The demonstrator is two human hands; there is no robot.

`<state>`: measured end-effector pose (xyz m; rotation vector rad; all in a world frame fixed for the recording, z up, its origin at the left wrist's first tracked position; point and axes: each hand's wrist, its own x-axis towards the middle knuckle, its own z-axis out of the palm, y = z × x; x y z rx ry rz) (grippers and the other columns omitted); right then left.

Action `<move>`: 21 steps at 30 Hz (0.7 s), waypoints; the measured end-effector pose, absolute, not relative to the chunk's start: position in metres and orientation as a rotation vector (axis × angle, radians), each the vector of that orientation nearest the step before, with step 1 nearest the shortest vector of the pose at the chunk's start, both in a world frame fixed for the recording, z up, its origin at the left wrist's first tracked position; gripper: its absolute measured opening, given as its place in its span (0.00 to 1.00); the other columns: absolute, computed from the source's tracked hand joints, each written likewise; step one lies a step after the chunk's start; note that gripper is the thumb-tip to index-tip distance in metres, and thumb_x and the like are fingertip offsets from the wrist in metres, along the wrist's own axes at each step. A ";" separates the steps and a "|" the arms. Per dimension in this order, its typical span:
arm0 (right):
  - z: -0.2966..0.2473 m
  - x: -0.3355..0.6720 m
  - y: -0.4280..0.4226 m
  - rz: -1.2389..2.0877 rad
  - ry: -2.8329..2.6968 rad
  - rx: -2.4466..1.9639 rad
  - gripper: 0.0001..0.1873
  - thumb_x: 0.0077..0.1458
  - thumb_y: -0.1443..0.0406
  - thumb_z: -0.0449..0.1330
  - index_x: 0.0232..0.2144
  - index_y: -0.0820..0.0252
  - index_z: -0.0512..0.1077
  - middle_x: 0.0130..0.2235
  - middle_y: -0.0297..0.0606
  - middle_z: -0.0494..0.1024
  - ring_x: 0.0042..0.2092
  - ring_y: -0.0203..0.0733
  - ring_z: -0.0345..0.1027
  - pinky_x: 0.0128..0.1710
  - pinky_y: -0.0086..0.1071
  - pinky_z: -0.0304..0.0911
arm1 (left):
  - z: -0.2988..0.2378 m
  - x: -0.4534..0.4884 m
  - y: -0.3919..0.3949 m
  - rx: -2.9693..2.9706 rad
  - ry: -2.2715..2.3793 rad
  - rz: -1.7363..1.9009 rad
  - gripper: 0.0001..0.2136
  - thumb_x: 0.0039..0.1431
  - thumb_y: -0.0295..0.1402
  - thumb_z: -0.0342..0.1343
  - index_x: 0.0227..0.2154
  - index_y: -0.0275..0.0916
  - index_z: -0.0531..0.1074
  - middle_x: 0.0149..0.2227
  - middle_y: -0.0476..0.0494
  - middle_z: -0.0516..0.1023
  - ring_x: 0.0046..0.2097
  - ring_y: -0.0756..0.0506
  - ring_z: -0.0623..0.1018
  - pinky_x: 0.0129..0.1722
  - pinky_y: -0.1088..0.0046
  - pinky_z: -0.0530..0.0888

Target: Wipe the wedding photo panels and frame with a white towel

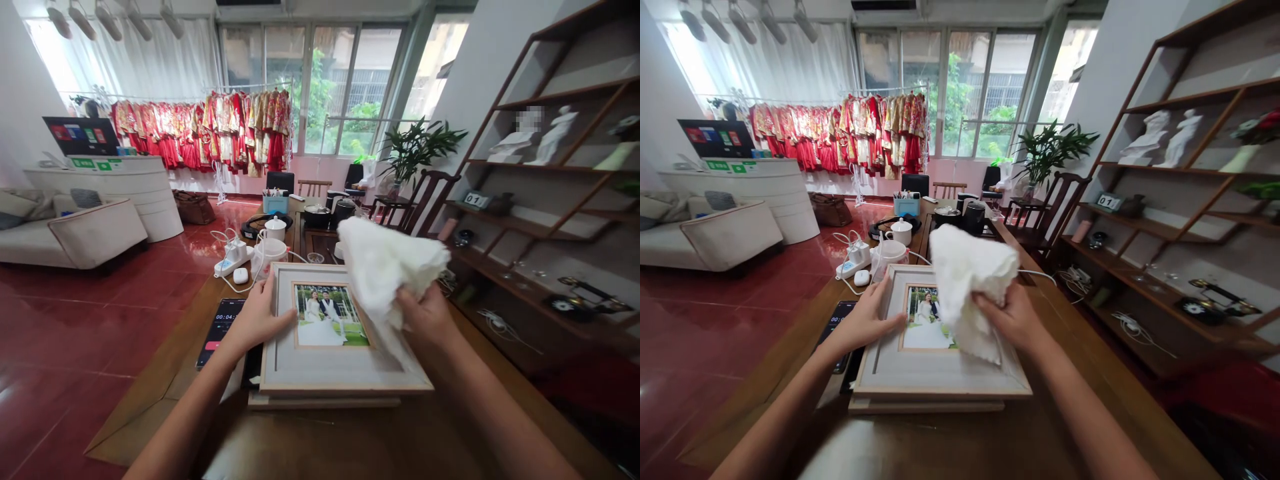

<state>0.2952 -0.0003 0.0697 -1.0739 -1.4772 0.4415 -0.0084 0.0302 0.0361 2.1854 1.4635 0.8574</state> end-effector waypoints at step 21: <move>0.073 0.230 -0.009 -0.082 -2.685 -1.157 0.30 0.50 0.58 0.59 0.55 0.60 0.65 0.57 0.48 0.67 0.58 0.53 0.60 0.57 0.51 0.49 | 0.018 -0.006 0.029 1.916 1.126 1.020 0.40 0.49 0.35 0.59 0.64 0.37 0.48 0.68 0.34 0.42 0.68 0.35 0.40 0.64 0.54 0.44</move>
